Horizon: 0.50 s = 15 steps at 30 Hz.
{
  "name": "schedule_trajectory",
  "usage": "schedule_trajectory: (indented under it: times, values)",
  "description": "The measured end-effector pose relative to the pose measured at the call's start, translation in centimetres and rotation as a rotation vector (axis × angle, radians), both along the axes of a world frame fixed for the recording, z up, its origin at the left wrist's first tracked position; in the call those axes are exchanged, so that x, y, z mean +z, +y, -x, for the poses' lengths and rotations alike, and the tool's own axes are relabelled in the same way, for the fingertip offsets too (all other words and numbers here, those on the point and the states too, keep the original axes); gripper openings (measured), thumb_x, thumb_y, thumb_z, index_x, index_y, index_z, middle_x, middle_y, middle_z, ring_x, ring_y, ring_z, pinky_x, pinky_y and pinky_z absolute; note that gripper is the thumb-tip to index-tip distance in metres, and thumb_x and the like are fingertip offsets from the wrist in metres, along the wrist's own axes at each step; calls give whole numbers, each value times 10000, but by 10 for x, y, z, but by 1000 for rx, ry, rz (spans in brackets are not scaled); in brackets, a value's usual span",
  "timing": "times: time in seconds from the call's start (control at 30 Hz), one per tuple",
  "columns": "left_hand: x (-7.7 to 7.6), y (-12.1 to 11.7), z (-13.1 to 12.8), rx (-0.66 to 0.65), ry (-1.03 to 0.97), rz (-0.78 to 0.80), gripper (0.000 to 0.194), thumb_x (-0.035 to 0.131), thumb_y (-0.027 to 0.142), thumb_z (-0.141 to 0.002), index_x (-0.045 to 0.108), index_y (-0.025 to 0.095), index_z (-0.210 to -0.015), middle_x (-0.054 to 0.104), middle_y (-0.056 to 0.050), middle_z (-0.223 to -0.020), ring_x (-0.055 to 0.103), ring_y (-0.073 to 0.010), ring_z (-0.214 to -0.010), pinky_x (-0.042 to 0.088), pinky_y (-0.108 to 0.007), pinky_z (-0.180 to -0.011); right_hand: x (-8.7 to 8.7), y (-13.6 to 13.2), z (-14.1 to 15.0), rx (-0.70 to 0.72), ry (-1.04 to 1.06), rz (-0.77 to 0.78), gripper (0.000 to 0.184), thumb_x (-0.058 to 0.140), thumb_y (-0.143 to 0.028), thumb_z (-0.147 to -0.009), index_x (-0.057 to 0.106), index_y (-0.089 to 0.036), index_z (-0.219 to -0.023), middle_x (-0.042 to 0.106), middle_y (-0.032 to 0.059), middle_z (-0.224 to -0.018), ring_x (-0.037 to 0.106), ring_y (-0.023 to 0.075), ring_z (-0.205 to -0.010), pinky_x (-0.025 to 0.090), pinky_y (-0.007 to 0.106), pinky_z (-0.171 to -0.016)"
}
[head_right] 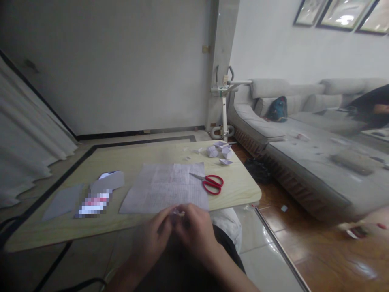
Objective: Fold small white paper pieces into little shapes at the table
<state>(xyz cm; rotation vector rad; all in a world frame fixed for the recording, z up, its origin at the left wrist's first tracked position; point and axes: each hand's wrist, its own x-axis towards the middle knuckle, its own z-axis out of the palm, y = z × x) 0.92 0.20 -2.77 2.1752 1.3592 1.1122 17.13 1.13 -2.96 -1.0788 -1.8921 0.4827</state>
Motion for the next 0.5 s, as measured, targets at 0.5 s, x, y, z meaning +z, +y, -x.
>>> schedule_trajectory:
  times: [0.5]
  values:
    - [7,-4,-4,62,-220,75,181,464,185,-910,638,206,-956,754,-39,-872,727,-191,-820,587,-275,-725,5,-4,7,1,197,60,76,516,-139,-810,492,-207,-785,519,-19,-684,469,131,-594,379,239,-546]
